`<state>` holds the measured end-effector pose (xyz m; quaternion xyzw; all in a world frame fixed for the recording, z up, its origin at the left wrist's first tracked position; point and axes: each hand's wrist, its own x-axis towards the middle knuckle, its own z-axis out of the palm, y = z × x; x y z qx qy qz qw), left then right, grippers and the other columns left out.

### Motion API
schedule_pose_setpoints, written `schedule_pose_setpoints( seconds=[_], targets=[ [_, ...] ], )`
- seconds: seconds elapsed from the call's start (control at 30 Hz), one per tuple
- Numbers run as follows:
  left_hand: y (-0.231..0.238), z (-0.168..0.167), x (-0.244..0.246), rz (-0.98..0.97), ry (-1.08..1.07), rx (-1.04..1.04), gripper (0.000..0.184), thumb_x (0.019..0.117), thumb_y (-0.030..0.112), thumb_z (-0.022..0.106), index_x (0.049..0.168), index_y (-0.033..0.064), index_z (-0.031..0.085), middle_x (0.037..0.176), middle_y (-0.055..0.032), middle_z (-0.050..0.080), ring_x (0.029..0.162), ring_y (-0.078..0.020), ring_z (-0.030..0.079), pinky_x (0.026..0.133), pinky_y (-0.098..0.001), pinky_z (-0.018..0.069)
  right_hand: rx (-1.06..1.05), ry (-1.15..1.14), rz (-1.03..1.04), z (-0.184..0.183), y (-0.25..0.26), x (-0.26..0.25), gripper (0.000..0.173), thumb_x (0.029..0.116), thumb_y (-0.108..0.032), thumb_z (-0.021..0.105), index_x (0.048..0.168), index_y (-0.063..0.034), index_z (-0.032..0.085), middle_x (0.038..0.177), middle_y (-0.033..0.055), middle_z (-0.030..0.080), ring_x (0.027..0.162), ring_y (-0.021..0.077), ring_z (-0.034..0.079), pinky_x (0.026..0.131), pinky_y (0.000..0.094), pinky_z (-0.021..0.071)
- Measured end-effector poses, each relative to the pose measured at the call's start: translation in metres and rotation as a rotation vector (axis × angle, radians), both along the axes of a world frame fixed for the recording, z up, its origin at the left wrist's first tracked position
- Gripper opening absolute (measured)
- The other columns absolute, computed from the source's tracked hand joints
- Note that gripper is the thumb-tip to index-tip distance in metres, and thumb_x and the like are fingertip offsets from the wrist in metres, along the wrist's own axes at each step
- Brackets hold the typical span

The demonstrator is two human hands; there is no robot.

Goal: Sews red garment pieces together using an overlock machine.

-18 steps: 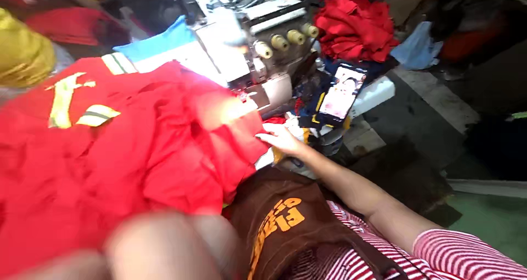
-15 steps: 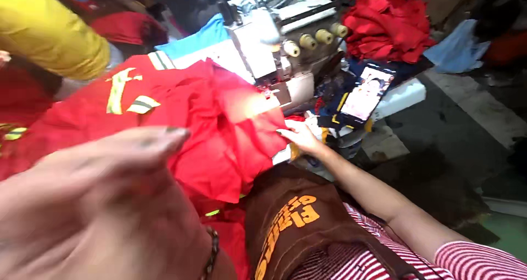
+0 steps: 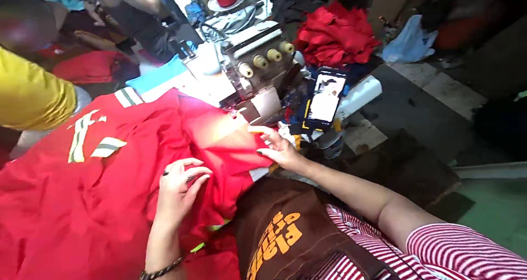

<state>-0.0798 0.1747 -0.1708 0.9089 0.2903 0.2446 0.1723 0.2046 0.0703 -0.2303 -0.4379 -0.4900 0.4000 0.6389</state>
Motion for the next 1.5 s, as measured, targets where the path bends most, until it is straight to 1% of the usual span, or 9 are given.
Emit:
schedule_pose_setpoints(
  seconds=[0.1, 0.2, 0.33, 0.47, 0.73, 0.9, 1.07, 1.3, 1.5],
  targets=[
    [-0.014, 0.040, 0.036, -0.061, -0.177, -0.004, 0.025, 0.1037, 0.023, 0.056, 0.111, 0.0020, 0.068, 0.119, -0.0129, 0.068, 0.121, -0.0185, 0.060, 0.108, -0.0394, 0.0460, 0.054, -0.002, 0.069, 0.002, 0.000, 0.001, 0.028, 0.0914, 0.010, 0.063, 0.118, 0.0071, 0.070, 0.118, 0.0168, 0.070, 0.108, 0.0166, 0.068, 0.096, 0.0335, 0.0569],
    [-0.038, 0.078, 0.084, -0.207, -0.187, -0.007, 0.023, 0.1059, 0.024, 0.052, 0.110, 0.0037, 0.063, 0.109, -0.0063, 0.067, 0.107, -0.0074, 0.063, 0.096, -0.0289, 0.0527, 0.006, 0.047, 0.106, 0.012, 0.000, 0.003, 0.017, 0.0903, 0.010, 0.063, 0.104, 0.0076, 0.073, 0.106, 0.0133, 0.072, 0.100, 0.0119, 0.068, 0.092, 0.0302, 0.0572],
    [-0.046, 0.077, 0.144, -0.324, -0.017, 0.095, 0.021, 0.1003, 0.022, 0.056, 0.100, 0.0073, 0.070, 0.092, -0.0068, 0.068, 0.086, -0.0201, 0.067, 0.075, -0.0426, 0.0556, -0.210, 0.220, 0.106, 0.032, -0.008, 0.006, 0.021, 0.1003, 0.000, 0.049, 0.098, 0.0038, 0.069, 0.090, 0.0022, 0.069, 0.084, 0.0015, 0.064, 0.080, 0.0235, 0.0550],
    [0.001, 0.042, 0.154, -0.206, 0.035, 0.038, 0.029, 0.0870, 0.018, 0.068, 0.111, 0.0023, 0.068, 0.110, -0.0163, 0.066, 0.104, -0.0323, 0.063, 0.090, -0.0541, 0.0496, -0.330, 0.357, 0.193, 0.029, -0.008, 0.014, 0.041, 0.1116, -0.028, 0.035, 0.108, -0.0018, 0.066, 0.091, 0.0042, 0.069, 0.089, 0.0089, 0.067, 0.085, 0.0315, 0.0570],
    [0.011, 0.046, 0.123, -0.005, -0.093, -0.074, 0.016, 0.0983, 0.004, 0.060, 0.111, 0.0010, 0.070, 0.112, -0.0163, 0.070, 0.105, -0.0249, 0.068, 0.094, -0.0439, 0.0533, -0.464, 0.346, 0.241, 0.021, -0.006, 0.027, 0.039, 0.1102, -0.034, 0.039, 0.101, -0.0061, 0.066, 0.085, -0.0004, 0.065, 0.077, 0.0062, 0.062, 0.072, 0.0265, 0.0539],
    [0.011, 0.053, 0.114, -0.052, -0.052, -0.092, 0.015, 0.0960, -0.002, 0.061, 0.107, -0.0016, 0.070, 0.110, -0.0182, 0.070, 0.101, -0.0267, 0.068, 0.092, -0.0441, 0.0534, -0.501, 0.297, 0.248, 0.021, -0.011, 0.034, 0.026, 0.1076, -0.018, 0.049, 0.107, 0.0015, 0.067, 0.090, 0.0040, 0.069, 0.077, 0.0082, 0.067, 0.074, 0.0274, 0.0582],
    [0.012, 0.052, 0.117, -0.033, -0.058, -0.066, 0.011, 0.0949, 0.004, 0.066, 0.104, 0.0024, 0.072, 0.107, -0.0147, 0.072, 0.100, -0.0248, 0.068, 0.091, -0.0436, 0.0532, -0.484, 0.239, 0.265, 0.017, -0.020, 0.036, 0.009, 0.0971, 0.001, 0.063, 0.096, 0.0061, 0.070, 0.086, 0.0077, 0.072, 0.073, 0.0129, 0.071, 0.073, 0.0301, 0.0623],
    [0.006, 0.043, 0.112, 0.119, -0.130, -0.153, 0.011, 0.0864, 0.008, 0.078, 0.094, 0.0060, 0.071, 0.090, -0.0095, 0.070, 0.073, -0.0188, 0.064, 0.068, -0.0401, 0.0531, -0.507, 0.292, 0.220, 0.014, -0.040, 0.030, 0.005, 0.0915, 0.003, 0.068, 0.097, 0.0042, 0.068, 0.083, 0.0057, 0.074, 0.072, 0.0140, 0.073, 0.072, 0.0312, 0.0641],
    [0.000, 0.050, 0.109, 0.176, -0.127, -0.232, 0.012, 0.0950, 0.005, 0.068, 0.105, 0.0042, 0.075, 0.106, -0.0116, 0.073, 0.094, -0.0211, 0.069, 0.085, -0.0439, 0.0550, -0.429, 0.331, 0.232, 0.005, -0.047, 0.026, 0.015, 0.0877, 0.007, 0.070, 0.101, 0.0033, 0.065, 0.085, 0.0060, 0.075, 0.073, 0.0153, 0.074, 0.072, 0.0319, 0.0643]
  ],
)
